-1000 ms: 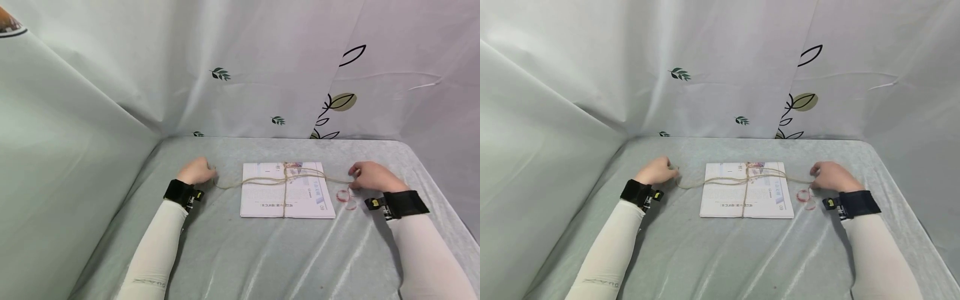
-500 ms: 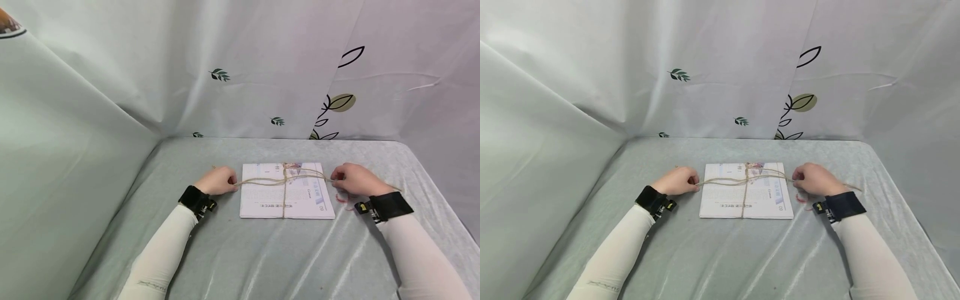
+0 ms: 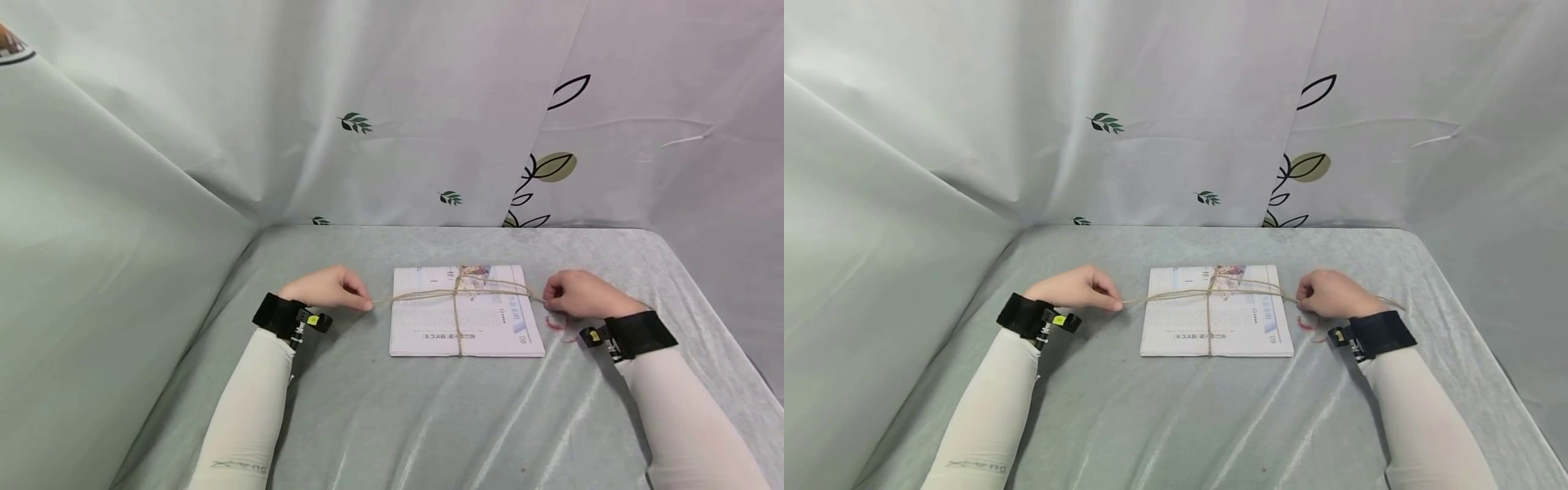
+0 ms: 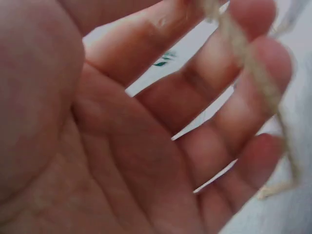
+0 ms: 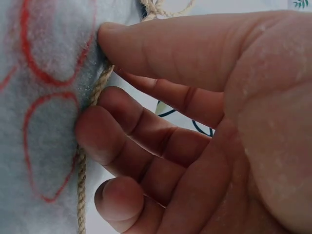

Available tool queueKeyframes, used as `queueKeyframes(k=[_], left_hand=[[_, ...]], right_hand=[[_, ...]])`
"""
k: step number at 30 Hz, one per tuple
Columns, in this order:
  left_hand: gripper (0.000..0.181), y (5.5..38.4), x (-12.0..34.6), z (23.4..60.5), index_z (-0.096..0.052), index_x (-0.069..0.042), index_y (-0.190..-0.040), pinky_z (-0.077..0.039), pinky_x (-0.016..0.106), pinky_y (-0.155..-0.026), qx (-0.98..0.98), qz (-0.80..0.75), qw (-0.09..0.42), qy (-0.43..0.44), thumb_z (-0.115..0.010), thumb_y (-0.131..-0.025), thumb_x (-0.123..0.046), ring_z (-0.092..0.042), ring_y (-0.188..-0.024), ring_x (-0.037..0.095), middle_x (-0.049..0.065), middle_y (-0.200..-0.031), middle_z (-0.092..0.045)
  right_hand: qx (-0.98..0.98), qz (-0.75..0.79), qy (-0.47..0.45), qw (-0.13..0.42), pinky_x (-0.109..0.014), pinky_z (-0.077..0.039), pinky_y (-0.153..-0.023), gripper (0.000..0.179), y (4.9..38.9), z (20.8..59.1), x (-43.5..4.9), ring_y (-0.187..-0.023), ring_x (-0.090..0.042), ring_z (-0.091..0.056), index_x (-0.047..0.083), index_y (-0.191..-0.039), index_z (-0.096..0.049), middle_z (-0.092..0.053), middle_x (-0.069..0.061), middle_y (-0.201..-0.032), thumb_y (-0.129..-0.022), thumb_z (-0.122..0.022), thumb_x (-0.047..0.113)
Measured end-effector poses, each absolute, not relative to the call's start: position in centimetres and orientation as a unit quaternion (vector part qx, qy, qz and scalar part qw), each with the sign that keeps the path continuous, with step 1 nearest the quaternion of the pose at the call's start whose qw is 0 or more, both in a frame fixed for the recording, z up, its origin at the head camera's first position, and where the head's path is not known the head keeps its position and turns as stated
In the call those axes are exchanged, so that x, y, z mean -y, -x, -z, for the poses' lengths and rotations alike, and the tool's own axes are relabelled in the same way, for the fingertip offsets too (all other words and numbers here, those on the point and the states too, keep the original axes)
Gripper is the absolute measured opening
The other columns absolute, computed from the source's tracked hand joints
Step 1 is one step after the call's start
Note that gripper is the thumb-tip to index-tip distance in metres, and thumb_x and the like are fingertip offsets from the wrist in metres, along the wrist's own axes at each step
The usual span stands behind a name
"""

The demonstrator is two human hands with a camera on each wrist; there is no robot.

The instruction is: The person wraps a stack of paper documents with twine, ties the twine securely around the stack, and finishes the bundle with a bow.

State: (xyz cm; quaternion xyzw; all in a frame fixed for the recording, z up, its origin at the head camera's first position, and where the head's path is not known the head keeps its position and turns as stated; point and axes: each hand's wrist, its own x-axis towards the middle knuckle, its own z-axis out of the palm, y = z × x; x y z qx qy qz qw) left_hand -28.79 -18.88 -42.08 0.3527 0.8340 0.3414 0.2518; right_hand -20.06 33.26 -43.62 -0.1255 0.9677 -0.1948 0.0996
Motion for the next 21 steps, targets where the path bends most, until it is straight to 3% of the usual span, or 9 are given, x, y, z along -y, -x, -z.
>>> queueKeyframes(k=[4,10,15,21], left_hand=[[0.017,29.0,19.4,42.2,-0.087,-0.007,-0.092,-0.041,0.025,-0.066,-0.833,-0.333,0.275,-0.345,-0.087,-0.098,-0.023,-0.053,-0.071,0.01,-0.007,-0.078,-0.07],[0.02,29.0,19.7,42.5,-0.084,-0.009,-0.08,-0.041,0.026,-0.063,-0.883,-0.264,0.269,-0.28,-0.088,-0.096,-0.019,-0.051,-0.064,0.01,-0.009,-0.069,-0.063],[0.019,29.0,20.0,42.6,-0.084,-0.011,-0.08,-0.042,0.027,-0.063,-0.895,-0.251,0.273,-0.249,-0.089,-0.096,-0.02,-0.052,-0.064,0.01,-0.008,-0.069,-0.062],[0.026,28.6,20.1,42.1,-0.077,-0.005,-0.075,-0.046,0.029,-0.065,-0.899,-0.247,0.272,-0.237,-0.085,-0.098,-0.015,-0.052,-0.06,0.011,-0.007,-0.063,-0.056]], right_hand=[[-0.966,0.199,0.125,0.105,-0.037,-0.046,-0.069,0.013,20.0,43.6,-33.6,-0.068,-0.015,-0.056,0.017,-0.086,-0.072,-0.062,0.007,-0.075,-0.096,-0.073,0.01],[-0.967,0.194,0.122,0.109,-0.038,-0.045,-0.068,0.011,19.9,43.4,-34.1,-0.069,-0.016,-0.055,0.016,-0.088,-0.072,-0.062,0.007,-0.076,-0.097,-0.074,0.01],[-0.97,0.182,0.121,0.103,-0.037,-0.042,-0.069,0.012,19.9,43.3,-34.4,-0.07,-0.016,-0.053,0.018,-0.087,-0.072,-0.059,0.007,-0.075,-0.096,-0.074,0.01],[-0.974,0.169,0.12,0.09,-0.038,-0.042,-0.07,0.014,19.9,43.3,-34.4,-0.072,-0.016,-0.052,0.018,-0.086,-0.072,-0.058,0.007,-0.075,-0.095,-0.074,0.009]])
